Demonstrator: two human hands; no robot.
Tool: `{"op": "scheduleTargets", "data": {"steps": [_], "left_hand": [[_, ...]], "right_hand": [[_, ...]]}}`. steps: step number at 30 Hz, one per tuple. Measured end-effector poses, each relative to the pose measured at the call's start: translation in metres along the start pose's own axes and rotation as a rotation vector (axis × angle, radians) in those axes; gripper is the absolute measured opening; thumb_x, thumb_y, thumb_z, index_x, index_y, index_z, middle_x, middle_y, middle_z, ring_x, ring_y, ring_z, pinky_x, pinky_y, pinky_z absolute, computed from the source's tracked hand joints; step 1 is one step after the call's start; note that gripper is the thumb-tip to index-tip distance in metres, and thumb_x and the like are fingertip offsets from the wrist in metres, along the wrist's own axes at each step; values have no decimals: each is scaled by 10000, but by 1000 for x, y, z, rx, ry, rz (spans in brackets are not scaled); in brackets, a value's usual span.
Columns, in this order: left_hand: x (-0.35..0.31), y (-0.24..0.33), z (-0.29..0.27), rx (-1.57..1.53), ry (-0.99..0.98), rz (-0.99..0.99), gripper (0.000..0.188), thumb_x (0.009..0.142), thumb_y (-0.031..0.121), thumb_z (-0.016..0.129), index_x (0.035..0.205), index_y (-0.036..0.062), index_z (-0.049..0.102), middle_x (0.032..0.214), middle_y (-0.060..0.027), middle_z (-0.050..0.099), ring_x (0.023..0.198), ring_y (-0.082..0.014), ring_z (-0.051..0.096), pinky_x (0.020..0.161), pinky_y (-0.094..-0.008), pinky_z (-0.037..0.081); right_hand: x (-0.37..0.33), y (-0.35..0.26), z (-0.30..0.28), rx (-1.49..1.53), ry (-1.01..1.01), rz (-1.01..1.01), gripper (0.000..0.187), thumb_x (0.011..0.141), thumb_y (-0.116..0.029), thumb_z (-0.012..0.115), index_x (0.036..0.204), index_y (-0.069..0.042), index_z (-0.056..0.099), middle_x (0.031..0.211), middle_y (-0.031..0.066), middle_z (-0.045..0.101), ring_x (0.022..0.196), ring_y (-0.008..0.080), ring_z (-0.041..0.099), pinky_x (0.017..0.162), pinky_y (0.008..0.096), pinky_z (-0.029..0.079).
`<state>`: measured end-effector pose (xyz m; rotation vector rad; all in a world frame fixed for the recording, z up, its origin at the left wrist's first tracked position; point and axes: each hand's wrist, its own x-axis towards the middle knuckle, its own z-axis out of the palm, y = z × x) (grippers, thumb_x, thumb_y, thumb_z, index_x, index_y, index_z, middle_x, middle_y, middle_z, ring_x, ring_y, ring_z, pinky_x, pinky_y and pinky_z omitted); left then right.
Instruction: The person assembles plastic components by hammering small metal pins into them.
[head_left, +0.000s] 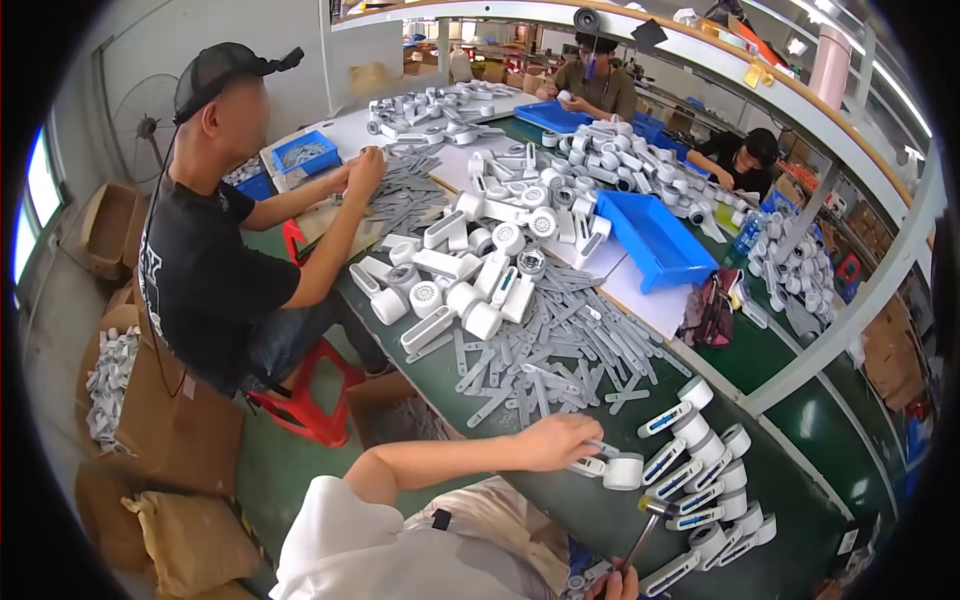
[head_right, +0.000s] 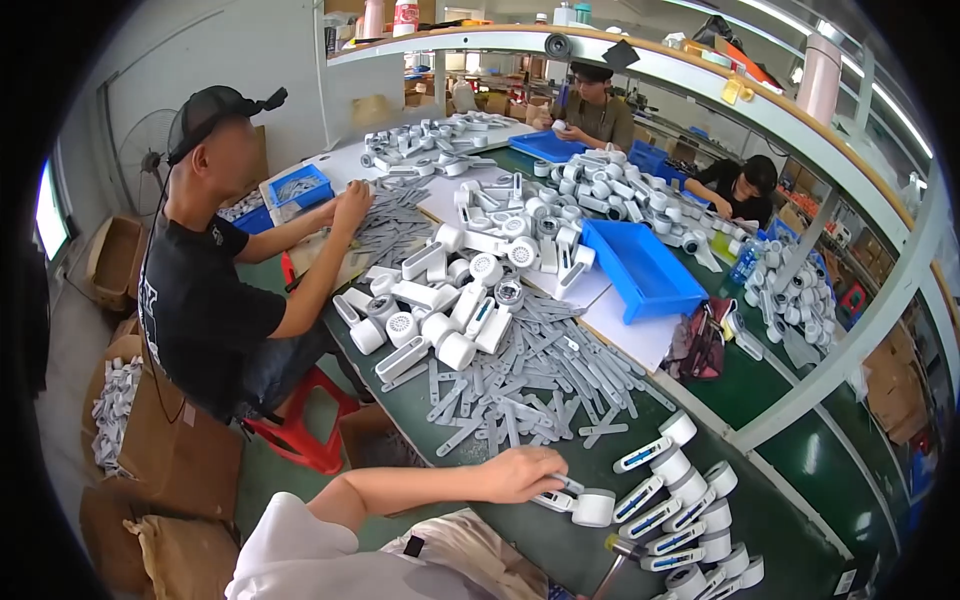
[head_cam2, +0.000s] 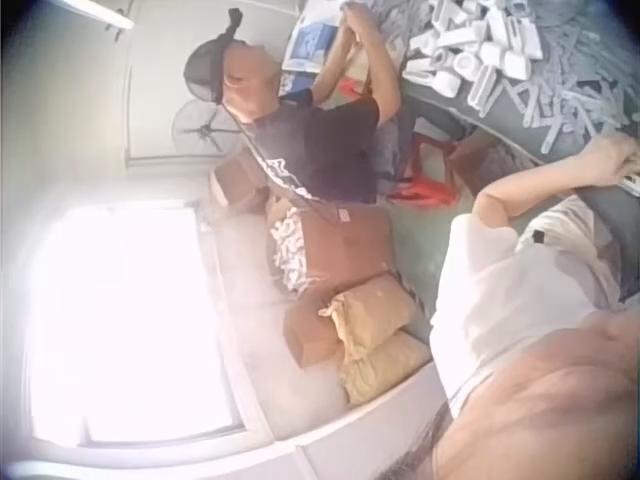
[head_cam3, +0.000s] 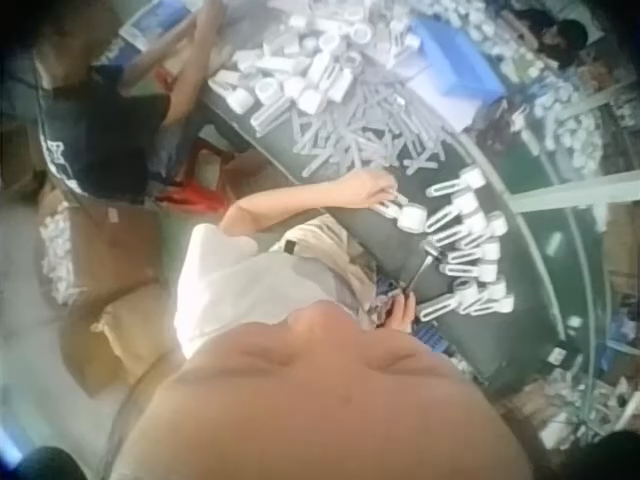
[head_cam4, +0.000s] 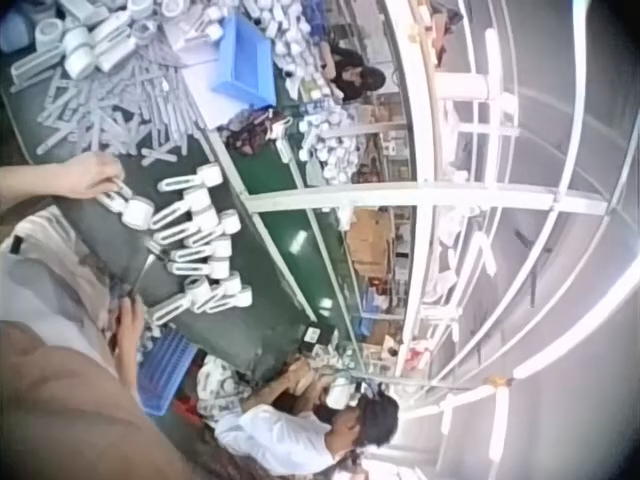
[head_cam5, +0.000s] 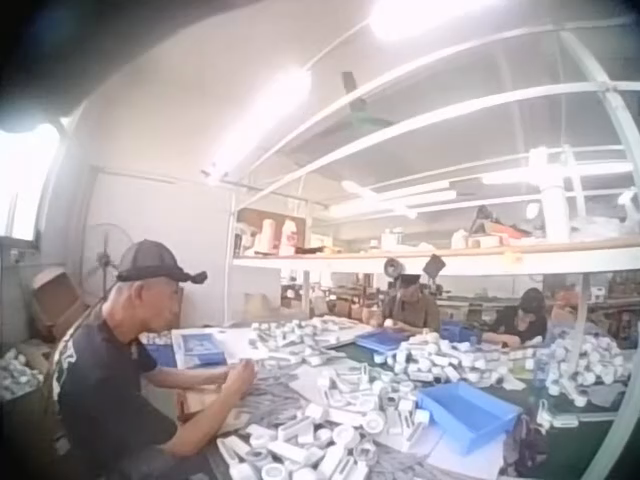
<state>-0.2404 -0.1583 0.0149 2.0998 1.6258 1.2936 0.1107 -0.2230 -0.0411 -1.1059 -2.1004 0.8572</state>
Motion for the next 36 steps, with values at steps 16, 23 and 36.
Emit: {"op": "scheduleTargets", "data": {"steps": [16,23,36], "left_hand": [[-17,18,5,75,195,4,56,770,75,681,791,51,635,819,-99,548,780,-312,563,656,-423,455],[-16,23,13,134,127,-36,224,777,75,685,997,107,709,748,-81,498,695,-266,531,617,-389,447],[-23,22,5,163,76,-11,240,788,83,685,1025,101,718,807,-93,487,732,-266,510,631,-372,437]], "right_hand": [[11,-53,9,711,-31,638,308,947,-104,488,1237,-4,459,567,20,472,403,95,448,366,246,354],[1,-63,12,607,-72,643,372,938,-111,527,1287,-6,456,556,-18,468,405,64,426,373,229,334],[23,-76,18,289,-13,399,466,887,-54,576,1329,23,449,931,107,636,820,163,617,729,268,481]]}}
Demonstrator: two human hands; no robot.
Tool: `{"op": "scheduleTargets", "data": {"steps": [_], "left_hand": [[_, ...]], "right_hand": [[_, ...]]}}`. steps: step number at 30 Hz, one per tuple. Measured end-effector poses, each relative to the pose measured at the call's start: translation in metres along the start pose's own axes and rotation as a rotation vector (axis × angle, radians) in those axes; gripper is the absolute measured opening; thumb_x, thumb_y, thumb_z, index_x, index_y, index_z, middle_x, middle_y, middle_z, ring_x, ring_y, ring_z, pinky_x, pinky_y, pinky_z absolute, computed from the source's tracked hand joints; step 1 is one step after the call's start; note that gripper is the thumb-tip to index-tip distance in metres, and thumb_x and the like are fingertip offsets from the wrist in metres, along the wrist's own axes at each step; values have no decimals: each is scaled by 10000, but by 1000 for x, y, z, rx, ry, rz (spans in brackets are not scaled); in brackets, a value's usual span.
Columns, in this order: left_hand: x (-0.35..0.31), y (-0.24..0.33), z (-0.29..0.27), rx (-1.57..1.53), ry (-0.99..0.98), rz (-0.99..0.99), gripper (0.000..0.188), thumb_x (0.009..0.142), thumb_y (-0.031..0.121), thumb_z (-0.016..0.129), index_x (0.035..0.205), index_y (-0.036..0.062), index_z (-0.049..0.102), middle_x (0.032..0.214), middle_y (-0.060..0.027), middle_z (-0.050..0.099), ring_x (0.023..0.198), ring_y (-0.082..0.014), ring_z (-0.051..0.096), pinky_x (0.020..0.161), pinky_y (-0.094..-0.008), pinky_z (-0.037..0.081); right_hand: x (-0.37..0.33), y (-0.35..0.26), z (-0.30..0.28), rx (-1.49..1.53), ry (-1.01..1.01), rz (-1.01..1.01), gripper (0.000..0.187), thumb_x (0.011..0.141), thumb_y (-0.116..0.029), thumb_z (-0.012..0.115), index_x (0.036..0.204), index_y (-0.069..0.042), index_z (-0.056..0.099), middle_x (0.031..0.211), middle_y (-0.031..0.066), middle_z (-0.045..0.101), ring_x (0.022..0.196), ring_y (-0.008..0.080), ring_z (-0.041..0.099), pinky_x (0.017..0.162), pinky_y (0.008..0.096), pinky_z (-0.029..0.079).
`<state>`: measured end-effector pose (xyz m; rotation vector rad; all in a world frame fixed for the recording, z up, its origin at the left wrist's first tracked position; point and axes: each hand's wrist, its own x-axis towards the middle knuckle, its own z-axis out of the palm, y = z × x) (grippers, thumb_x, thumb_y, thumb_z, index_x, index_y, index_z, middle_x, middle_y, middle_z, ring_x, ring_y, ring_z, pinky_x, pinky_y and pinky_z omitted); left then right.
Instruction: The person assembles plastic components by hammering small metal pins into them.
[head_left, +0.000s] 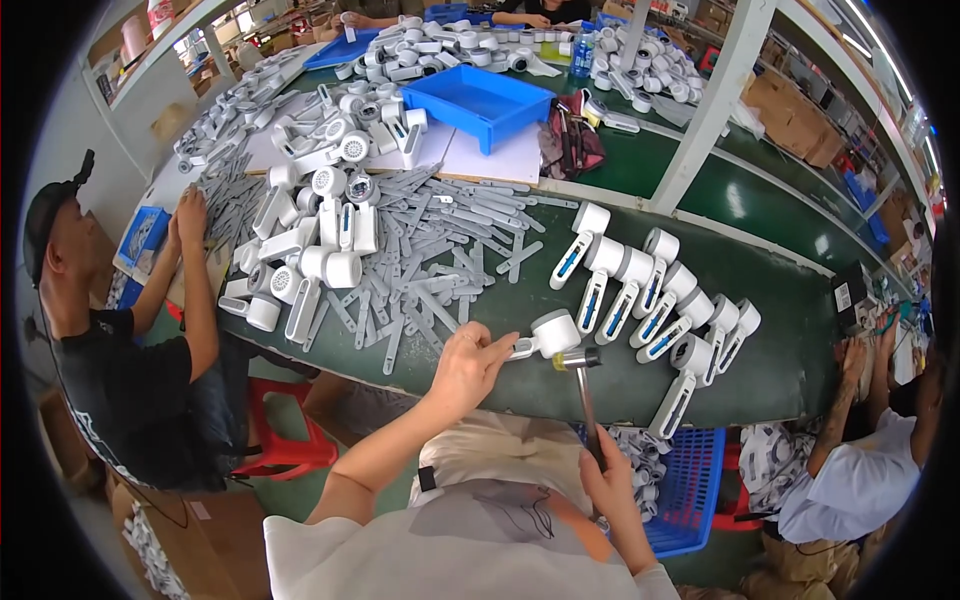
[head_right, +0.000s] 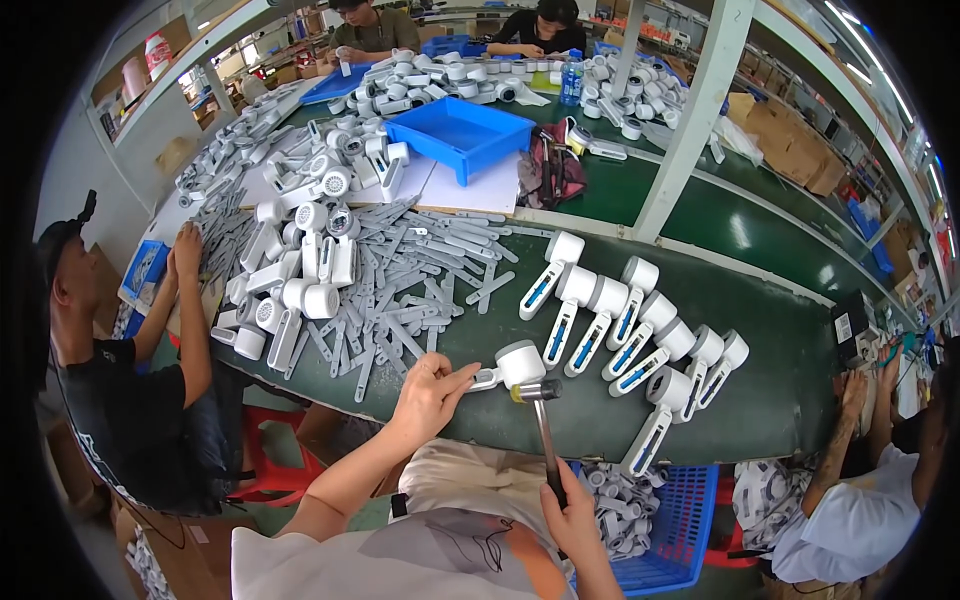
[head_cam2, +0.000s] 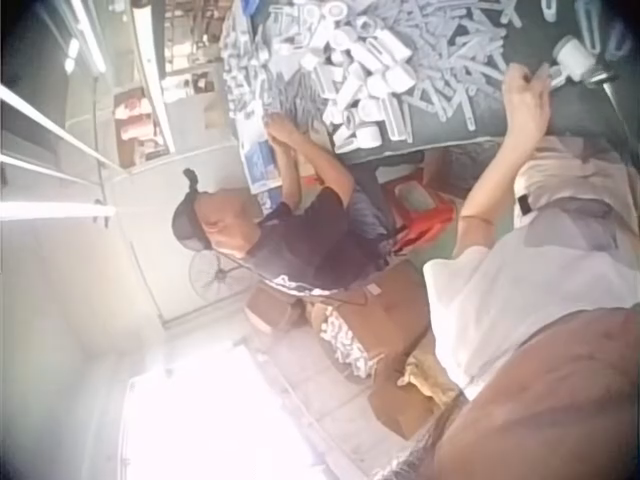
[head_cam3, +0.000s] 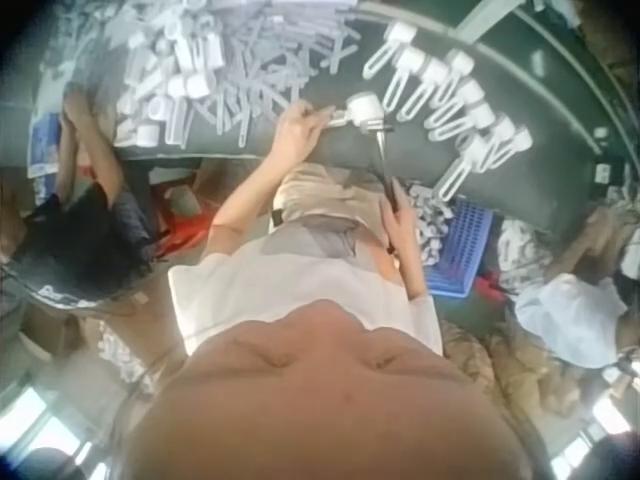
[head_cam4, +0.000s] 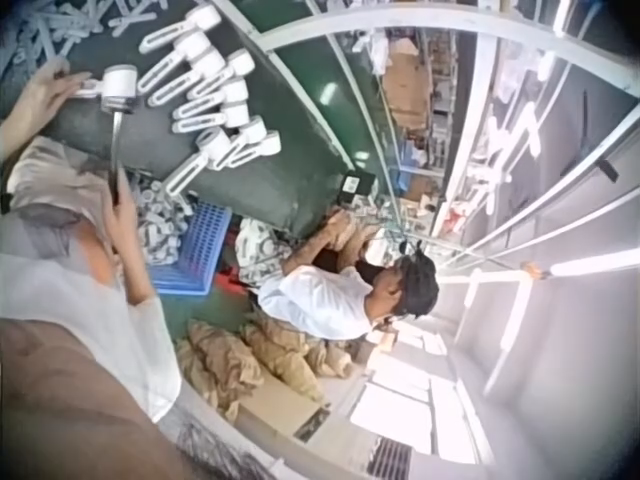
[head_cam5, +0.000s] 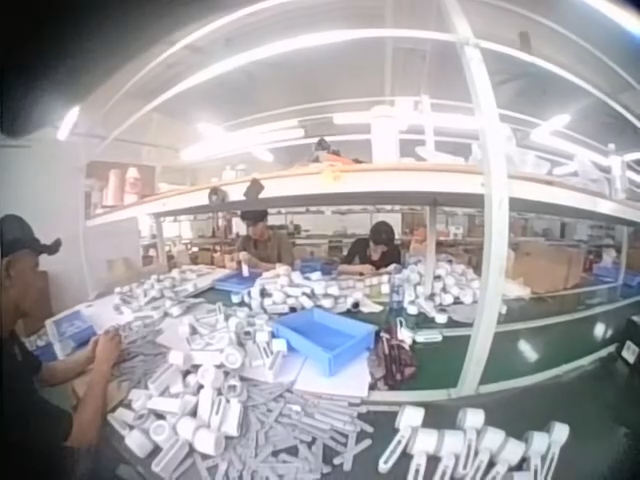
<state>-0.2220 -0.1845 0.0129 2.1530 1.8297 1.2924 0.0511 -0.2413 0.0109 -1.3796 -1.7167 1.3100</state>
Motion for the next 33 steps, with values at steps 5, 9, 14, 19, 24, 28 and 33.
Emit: {"op": "scheduleTargets", "data": {"steps": [5,9,14,19,24,28,33], "left_hand": [[4,5,-2,12,2,-10,253,785,67,688,1034,95,719,822,-73,495,804,-262,495,713,-357,428],[3,7,-3,136,0,-59,273,753,124,721,1024,158,730,899,-36,569,825,-251,500,731,-371,410],[-1,-11,11,-164,22,-245,232,722,143,748,952,176,739,883,-17,607,841,-247,518,749,-369,410],[0,-14,13,-292,28,-301,124,711,114,751,828,144,724,833,-37,609,839,-260,535,753,-372,415],[-1,-9,15,-289,61,-339,98,708,102,749,794,133,714,797,-48,596,837,-267,533,760,-383,403],[-2,-10,16,-255,81,-331,95,709,104,751,792,134,714,789,-48,590,850,-267,529,764,-386,396],[-2,-8,15,-244,71,-318,125,708,69,746,830,85,720,807,-75,590,838,-248,517,758,-343,418]], "right_hand": [[25,-19,9,-119,20,-274,473,882,-37,575,1337,2,454,1092,185,619,941,253,620,840,306,471],[35,-24,6,-284,6,-294,464,866,-36,600,1314,-14,484,1049,219,604,911,316,613,812,316,476],[38,-45,-6,-355,34,-341,449,860,-33,610,1295,-15,500,938,191,601,800,337,604,727,352,485],[42,-51,-6,-533,8,-312,428,854,-23,616,1271,-8,519,880,184,590,727,339,587,681,364,482],[40,-56,-7,-375,139,-418,404,862,-23,606,1258,-11,523,866,193,578,716,362,574,650,379,473],[51,-43,-8,-493,31,-438,426,875,-69,602,1288,-37,501,841,176,573,682,368,590,591,425,474],[47,-47,-10,-524,65,-489,432,875,-68,602,1291,-34,492,850,177,580,693,377,588,604,429,474]]}}
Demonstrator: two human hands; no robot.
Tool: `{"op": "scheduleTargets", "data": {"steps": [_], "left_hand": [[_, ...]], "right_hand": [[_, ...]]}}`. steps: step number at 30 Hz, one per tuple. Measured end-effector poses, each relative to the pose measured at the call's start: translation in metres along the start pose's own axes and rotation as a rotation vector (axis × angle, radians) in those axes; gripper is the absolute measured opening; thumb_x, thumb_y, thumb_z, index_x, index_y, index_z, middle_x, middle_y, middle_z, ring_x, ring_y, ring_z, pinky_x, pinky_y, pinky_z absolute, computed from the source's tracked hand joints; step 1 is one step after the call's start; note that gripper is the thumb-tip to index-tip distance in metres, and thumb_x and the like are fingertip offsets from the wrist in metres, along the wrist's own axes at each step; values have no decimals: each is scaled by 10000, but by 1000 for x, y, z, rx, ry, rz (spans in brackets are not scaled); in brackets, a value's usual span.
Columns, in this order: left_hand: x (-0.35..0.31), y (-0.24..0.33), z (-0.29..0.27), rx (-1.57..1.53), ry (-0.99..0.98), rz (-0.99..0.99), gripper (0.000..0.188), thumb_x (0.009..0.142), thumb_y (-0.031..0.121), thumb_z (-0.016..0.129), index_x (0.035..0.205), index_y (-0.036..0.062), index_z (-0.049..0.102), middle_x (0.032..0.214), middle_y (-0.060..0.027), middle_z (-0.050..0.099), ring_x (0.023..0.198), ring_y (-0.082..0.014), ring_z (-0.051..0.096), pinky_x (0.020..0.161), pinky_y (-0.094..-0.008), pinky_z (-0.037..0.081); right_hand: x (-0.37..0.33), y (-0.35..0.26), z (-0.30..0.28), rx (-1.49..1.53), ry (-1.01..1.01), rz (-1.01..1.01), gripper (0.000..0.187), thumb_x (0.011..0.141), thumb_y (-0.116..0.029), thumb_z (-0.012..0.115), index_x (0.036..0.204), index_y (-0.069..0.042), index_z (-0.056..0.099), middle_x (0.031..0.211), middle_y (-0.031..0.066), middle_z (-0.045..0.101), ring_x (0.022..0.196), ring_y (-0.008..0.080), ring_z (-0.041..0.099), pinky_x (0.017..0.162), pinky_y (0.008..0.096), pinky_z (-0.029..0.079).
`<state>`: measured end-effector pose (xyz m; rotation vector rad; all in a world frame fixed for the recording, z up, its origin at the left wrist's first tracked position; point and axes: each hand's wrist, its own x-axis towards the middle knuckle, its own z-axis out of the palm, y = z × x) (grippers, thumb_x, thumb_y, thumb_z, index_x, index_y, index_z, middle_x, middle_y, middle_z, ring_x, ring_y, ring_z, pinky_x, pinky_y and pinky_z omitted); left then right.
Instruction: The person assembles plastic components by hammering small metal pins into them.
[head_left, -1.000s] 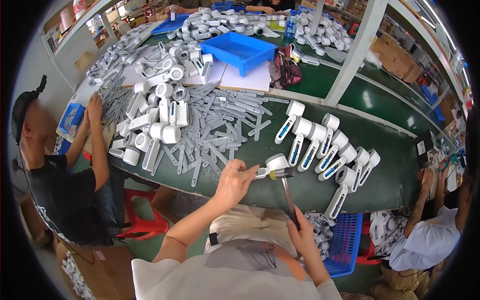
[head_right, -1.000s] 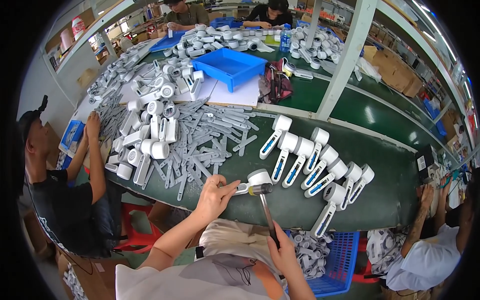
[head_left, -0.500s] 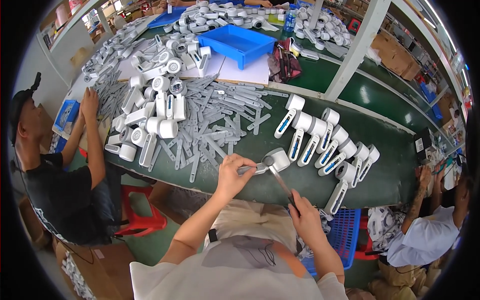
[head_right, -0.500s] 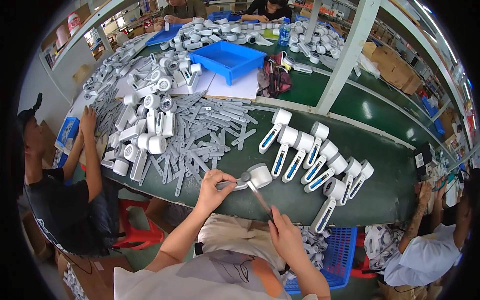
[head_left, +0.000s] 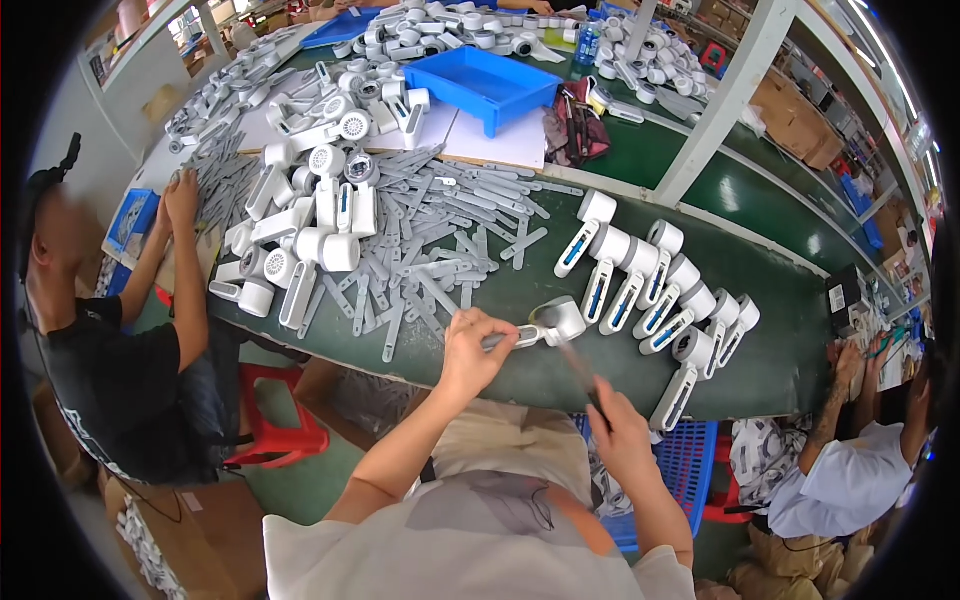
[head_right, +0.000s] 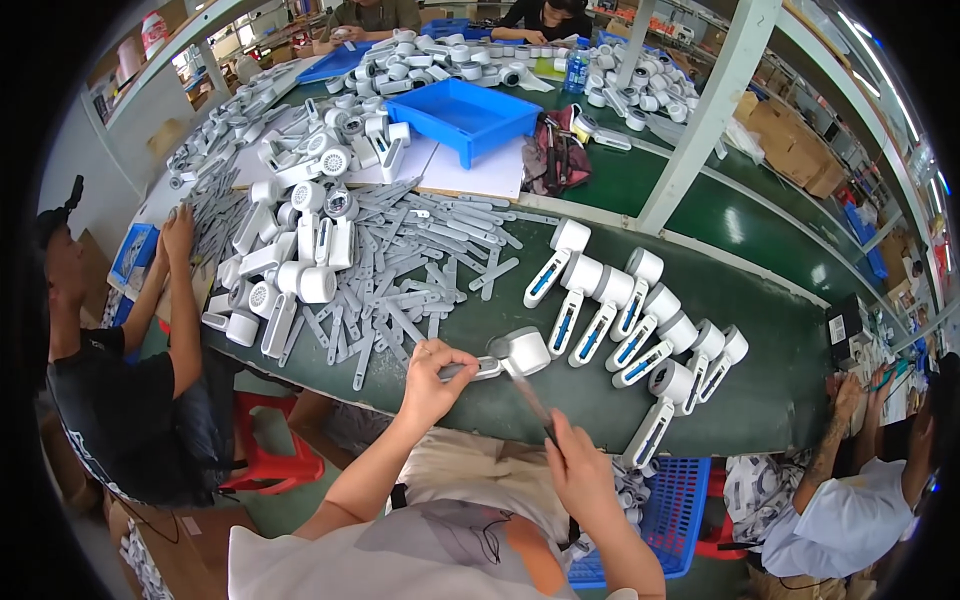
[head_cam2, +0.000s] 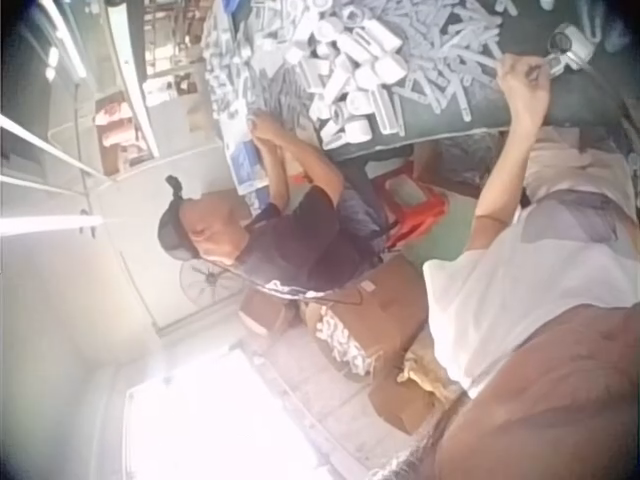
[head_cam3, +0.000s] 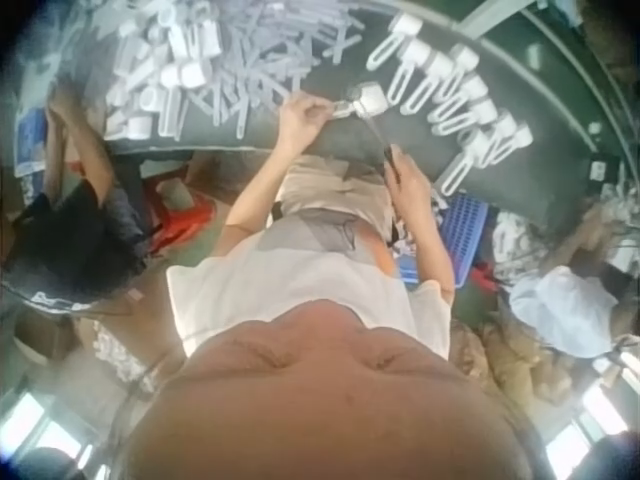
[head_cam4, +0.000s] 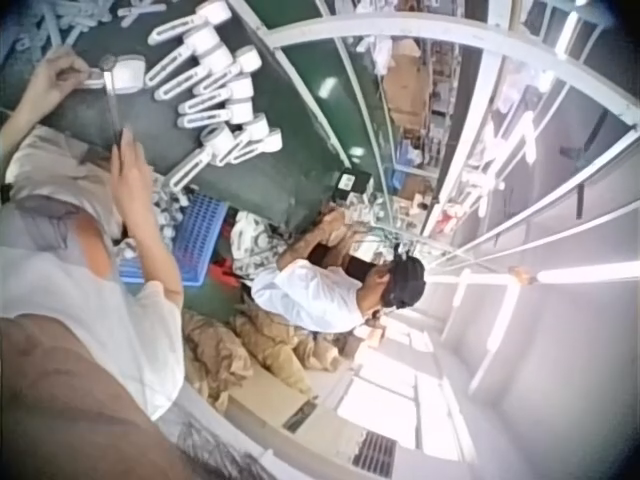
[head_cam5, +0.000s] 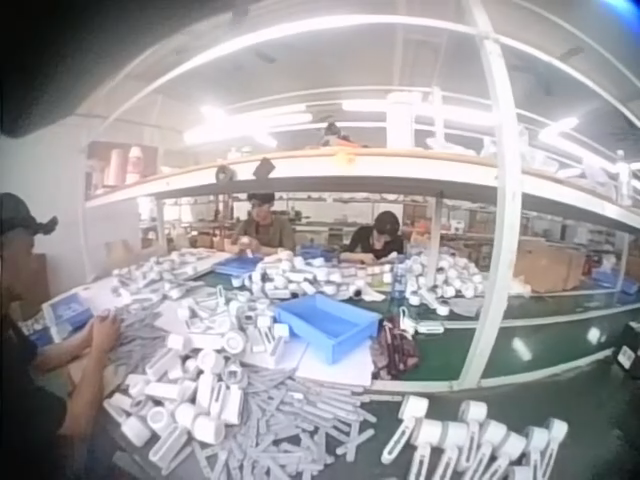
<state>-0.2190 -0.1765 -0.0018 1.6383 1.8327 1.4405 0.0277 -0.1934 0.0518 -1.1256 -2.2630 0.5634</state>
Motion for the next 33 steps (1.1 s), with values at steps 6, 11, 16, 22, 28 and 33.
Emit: {"op": "scheduleTargets", "data": {"steps": [6,11,16,22,28,33], "left_hand": [[-1,5,-18,-28,67,120,242,689,133,785,892,53,680,836,-82,609,898,-282,535,803,-374,426],[-9,-22,-32,154,-91,207,311,653,172,811,916,65,685,840,-86,626,847,-285,566,789,-385,430],[-9,-16,-30,203,-61,219,288,646,192,811,890,89,697,829,-50,639,840,-254,571,734,-374,408],[-8,-23,-23,148,2,204,360,642,182,821,958,78,683,829,-35,652,838,-231,572,752,-368,420],[-15,-36,-26,35,86,91,573,600,139,848,1116,65,610,855,-40,669,785,-269,606,725,-387,479],[-11,-34,-20,-84,66,106,522,582,50,795,1058,44,581,833,-85,636,662,-276,604,629,-365,501]], "right_hand": [[11,-17,-10,88,15,32,415,883,-85,599,1283,-35,496,849,174,577,708,372,587,621,423,472],[0,-15,9,45,-212,103,406,872,-61,608,1265,-16,515,869,189,577,749,351,591,674,397,475],[-5,-20,9,102,-161,87,420,870,-68,609,1276,-24,510,860,181,572,738,366,581,651,408,468],[1,-19,19,105,-148,13,414,875,-70,598,1276,-24,509,850,180,580,719,369,587,625,410,472],[16,-31,26,83,-261,-29,404,873,-73,596,1269,-41,522,925,197,606,771,396,603,655,415,487],[8,-26,34,36,-225,-23,394,870,-88,592,1255,-31,531,874,210,599,766,402,602,661,440,484]]}}
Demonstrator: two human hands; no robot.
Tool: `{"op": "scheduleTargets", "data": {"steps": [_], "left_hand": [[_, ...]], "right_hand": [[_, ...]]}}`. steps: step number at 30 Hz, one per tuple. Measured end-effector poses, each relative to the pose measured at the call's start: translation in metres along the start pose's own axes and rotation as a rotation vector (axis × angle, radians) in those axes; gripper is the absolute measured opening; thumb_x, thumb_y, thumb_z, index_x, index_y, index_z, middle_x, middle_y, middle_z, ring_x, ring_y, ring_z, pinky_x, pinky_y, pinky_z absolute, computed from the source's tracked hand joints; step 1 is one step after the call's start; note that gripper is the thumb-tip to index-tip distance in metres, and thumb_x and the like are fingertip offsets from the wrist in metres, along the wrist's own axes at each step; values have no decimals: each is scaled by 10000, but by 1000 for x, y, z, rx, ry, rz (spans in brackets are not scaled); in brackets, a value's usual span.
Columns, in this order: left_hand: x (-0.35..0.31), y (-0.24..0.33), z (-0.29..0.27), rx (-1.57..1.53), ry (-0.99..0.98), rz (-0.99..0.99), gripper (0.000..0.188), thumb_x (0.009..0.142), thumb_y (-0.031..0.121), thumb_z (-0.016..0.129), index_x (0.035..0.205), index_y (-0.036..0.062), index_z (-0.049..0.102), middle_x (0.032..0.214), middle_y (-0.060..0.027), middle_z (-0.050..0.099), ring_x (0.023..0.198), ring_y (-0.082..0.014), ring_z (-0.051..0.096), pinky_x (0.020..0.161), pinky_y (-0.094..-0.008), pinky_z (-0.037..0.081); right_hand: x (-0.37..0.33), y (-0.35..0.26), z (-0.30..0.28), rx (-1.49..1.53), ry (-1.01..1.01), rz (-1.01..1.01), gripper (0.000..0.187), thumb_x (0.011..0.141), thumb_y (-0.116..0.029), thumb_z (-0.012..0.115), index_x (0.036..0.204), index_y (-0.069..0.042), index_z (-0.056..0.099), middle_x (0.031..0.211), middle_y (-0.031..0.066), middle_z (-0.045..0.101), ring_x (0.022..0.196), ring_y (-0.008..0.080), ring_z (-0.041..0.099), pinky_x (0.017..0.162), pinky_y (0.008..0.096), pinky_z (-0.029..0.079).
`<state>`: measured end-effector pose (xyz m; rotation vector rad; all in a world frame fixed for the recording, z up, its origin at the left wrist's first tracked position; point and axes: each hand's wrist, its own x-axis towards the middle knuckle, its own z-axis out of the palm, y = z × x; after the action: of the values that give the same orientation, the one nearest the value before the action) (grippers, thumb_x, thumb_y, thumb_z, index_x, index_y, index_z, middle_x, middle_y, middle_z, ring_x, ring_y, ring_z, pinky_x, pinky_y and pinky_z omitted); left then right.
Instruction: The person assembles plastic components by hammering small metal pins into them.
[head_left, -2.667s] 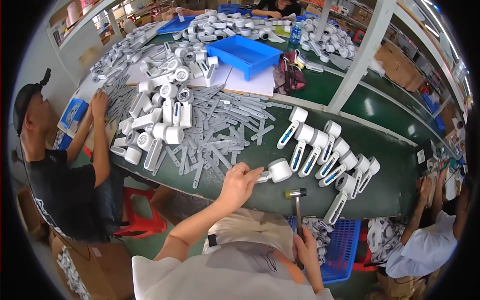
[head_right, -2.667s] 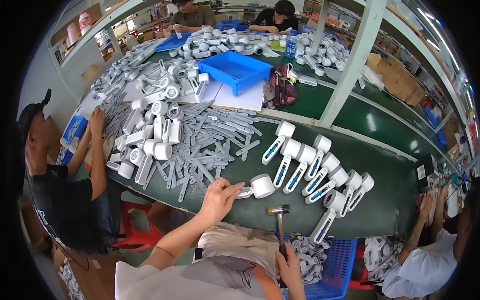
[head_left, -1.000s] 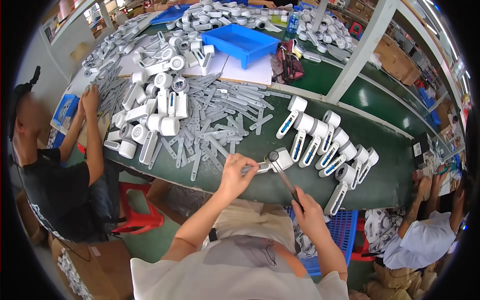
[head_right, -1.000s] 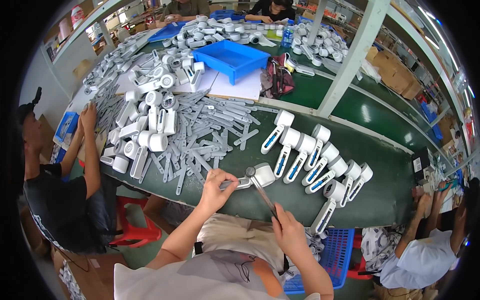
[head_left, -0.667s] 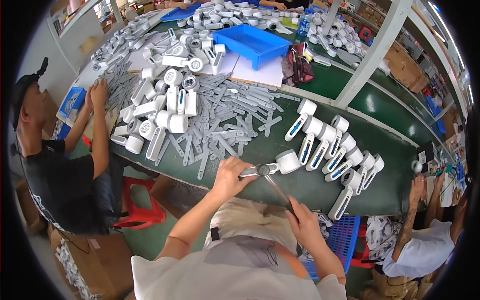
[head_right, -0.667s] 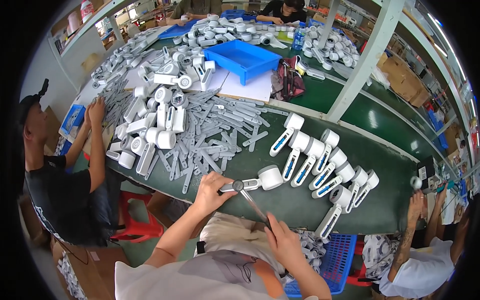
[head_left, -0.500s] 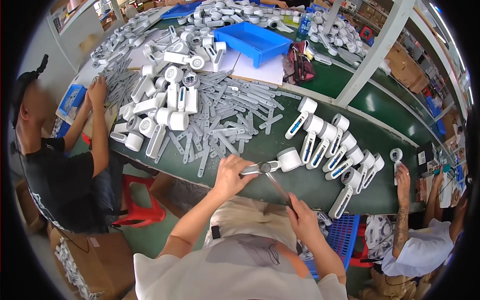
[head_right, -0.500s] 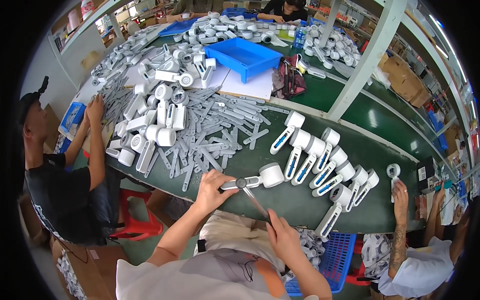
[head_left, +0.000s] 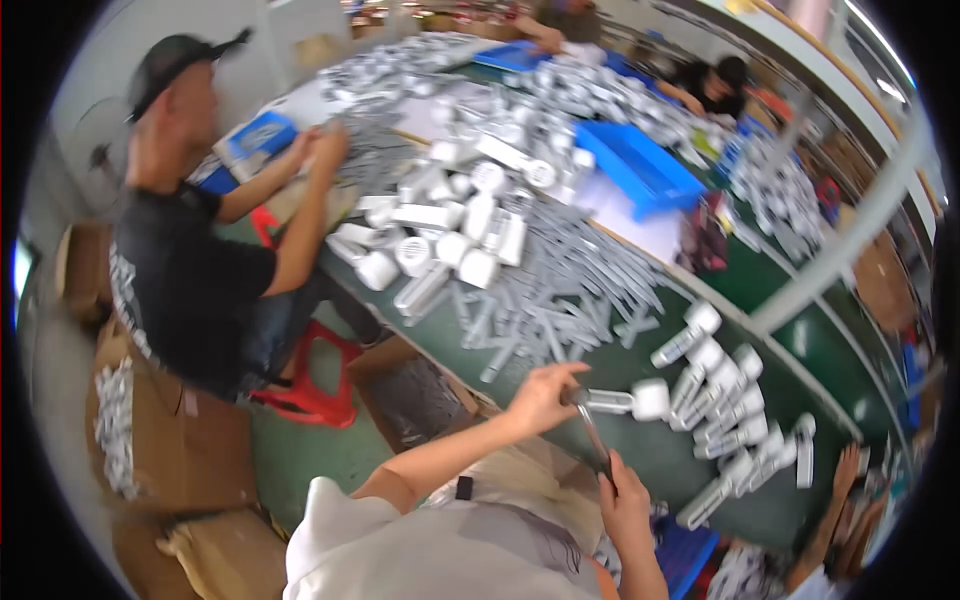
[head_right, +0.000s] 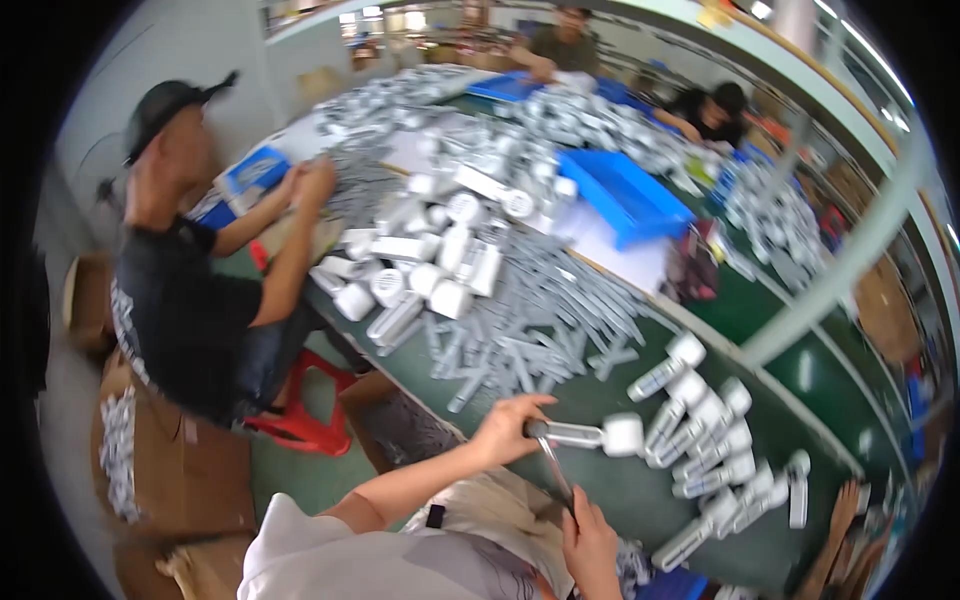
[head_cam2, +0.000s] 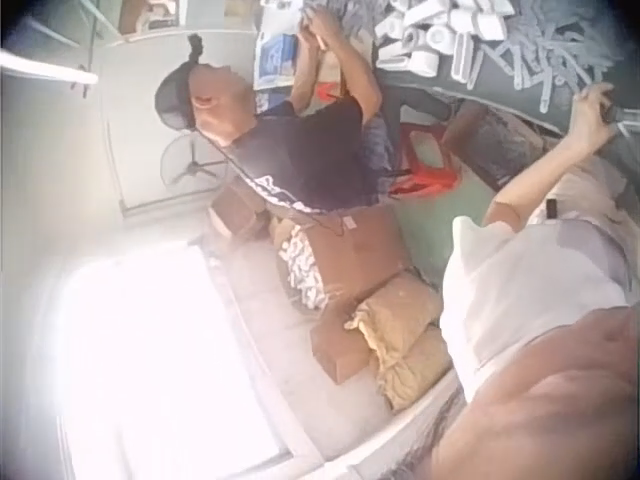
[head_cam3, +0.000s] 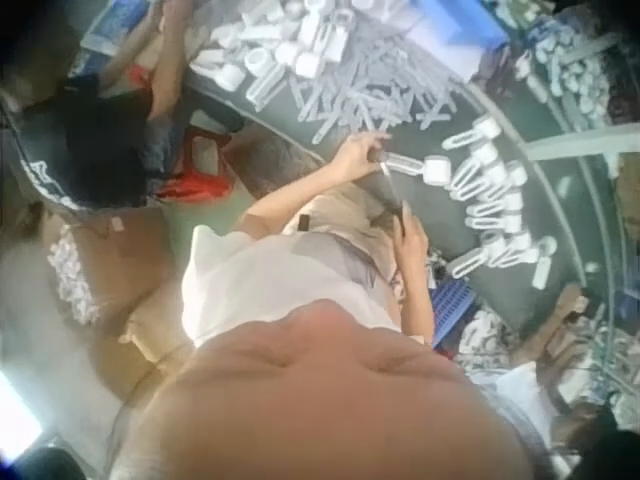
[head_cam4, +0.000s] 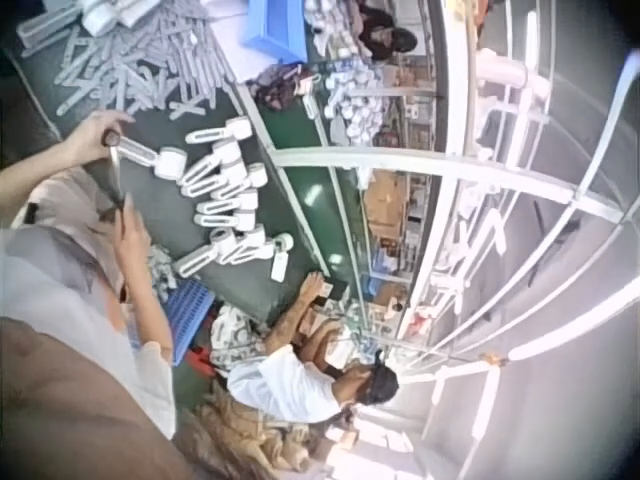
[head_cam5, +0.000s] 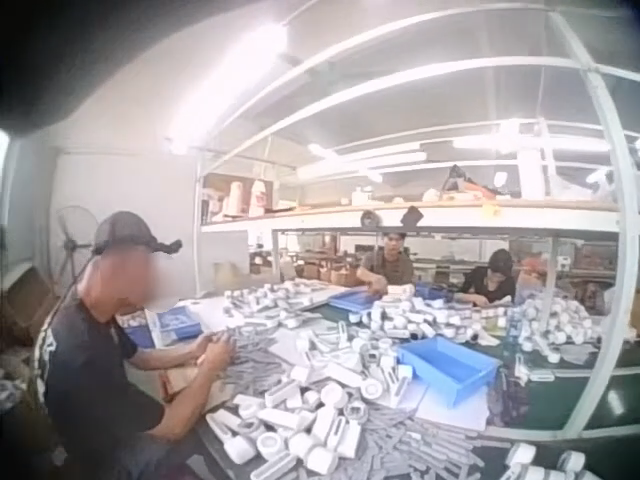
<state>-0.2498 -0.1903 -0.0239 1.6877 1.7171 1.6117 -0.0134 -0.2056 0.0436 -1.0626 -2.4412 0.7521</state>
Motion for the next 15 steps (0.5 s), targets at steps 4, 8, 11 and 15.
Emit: {"op": "scheduleTargets", "data": {"steps": [4,8,11,15], "left_hand": [[-10,-2,4,57,1,2,602,619,156,806,1171,113,569,897,-30,643,835,-228,625,805,-370,417],[-15,4,3,64,-31,-127,572,647,187,804,1161,111,565,910,6,637,877,-232,619,823,-376,400],[-10,9,-1,62,-86,-186,540,660,225,818,1124,101,570,1000,-2,630,886,-229,620,824,-369,395],[-10,-1,4,62,-27,-78,561,634,228,826,1116,104,568,1168,-51,602,909,-240,622,806,-367,405]], "right_hand": [[-2,0,1,45,60,-83,394,856,-43,580,1243,2,528,895,244,601,808,419,594,717,437,476],[1,2,2,-13,-72,-79,403,851,-40,580,1240,38,514,932,277,606,842,436,592,736,441,473],[-10,28,12,-232,46,-205,511,941,-161,558,1418,-117,379,1169,155,600,842,268,645,705,357,505],[-2,6,3,-34,67,-14,389,852,-44,582,1228,34,525,926,272,609,831,434,593,730,443,474]]}}
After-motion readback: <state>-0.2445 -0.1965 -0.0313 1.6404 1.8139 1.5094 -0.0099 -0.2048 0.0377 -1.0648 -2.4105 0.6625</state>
